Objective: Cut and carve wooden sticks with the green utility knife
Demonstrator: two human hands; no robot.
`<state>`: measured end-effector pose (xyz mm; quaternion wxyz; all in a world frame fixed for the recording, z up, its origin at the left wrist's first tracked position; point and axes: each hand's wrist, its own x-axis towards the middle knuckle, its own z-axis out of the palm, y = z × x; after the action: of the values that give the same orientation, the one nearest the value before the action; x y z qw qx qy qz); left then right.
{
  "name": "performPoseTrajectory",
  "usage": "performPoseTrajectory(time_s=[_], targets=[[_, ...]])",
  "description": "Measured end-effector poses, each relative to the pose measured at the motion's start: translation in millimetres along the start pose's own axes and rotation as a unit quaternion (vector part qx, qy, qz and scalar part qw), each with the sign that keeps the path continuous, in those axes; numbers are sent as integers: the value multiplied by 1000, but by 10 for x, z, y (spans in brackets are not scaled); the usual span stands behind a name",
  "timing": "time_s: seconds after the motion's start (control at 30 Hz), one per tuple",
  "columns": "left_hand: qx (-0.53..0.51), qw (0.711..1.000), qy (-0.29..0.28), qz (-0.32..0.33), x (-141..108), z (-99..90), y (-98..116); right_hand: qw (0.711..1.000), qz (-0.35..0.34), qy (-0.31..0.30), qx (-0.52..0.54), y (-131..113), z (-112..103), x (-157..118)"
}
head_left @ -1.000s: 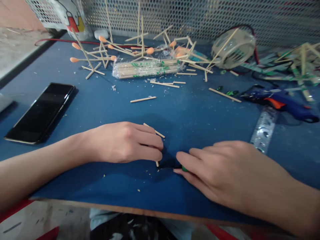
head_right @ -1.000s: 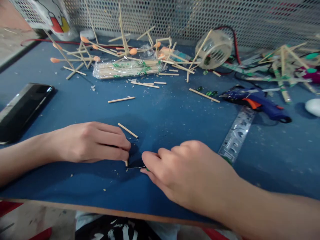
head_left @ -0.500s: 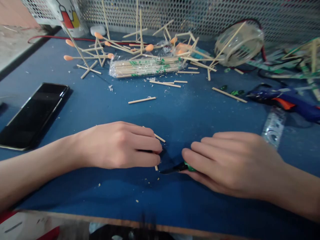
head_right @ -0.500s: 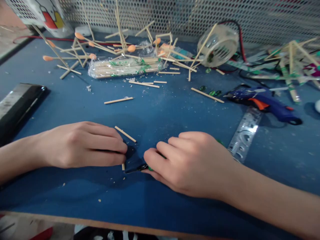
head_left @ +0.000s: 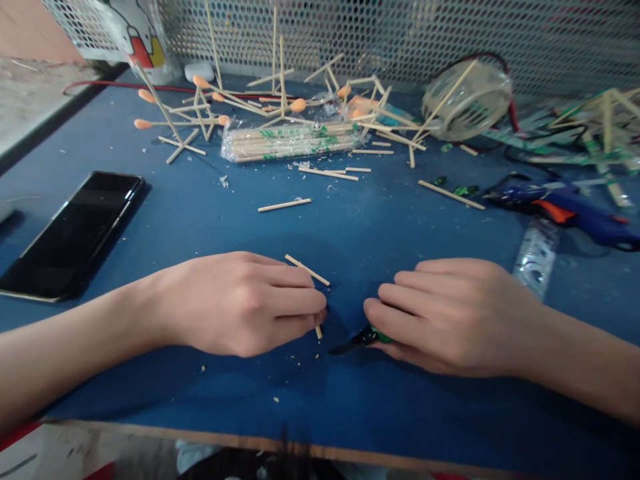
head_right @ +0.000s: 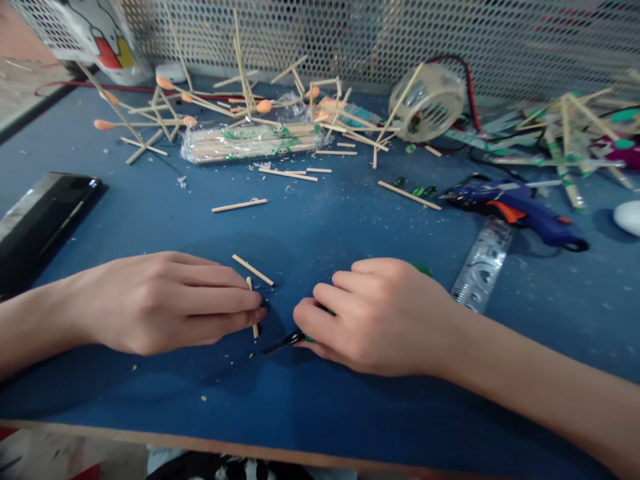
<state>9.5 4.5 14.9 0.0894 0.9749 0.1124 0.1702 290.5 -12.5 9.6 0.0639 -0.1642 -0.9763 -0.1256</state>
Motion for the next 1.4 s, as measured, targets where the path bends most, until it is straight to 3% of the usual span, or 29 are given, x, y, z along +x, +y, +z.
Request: performPoseTrajectory(time_s=[0.1, 0.37, 0.8, 1.07, 1.27, 1.4], targets=[[-1, 998, -31, 57, 21, -19, -10, 1000, 3, 10, -1, 40, 20, -1], [18, 997, -63, 34, 1, -24, 12, 999, 38, -8, 14, -8, 12, 3], [16, 998, -61, 26, -9, -14, 31, 996, 70, -43, 22, -94, -93, 11], [18, 997, -23, 67, -25, 13, -31, 989, 114, -87, 35, -192, -196, 41], [-10, 997, -41, 63, -74, 38, -71, 981, 156, -113, -17, -407, -279, 53], [-26, 996, -52, 75, -115, 65, -121, 982, 155, -105, 4, -390, -228, 28]])
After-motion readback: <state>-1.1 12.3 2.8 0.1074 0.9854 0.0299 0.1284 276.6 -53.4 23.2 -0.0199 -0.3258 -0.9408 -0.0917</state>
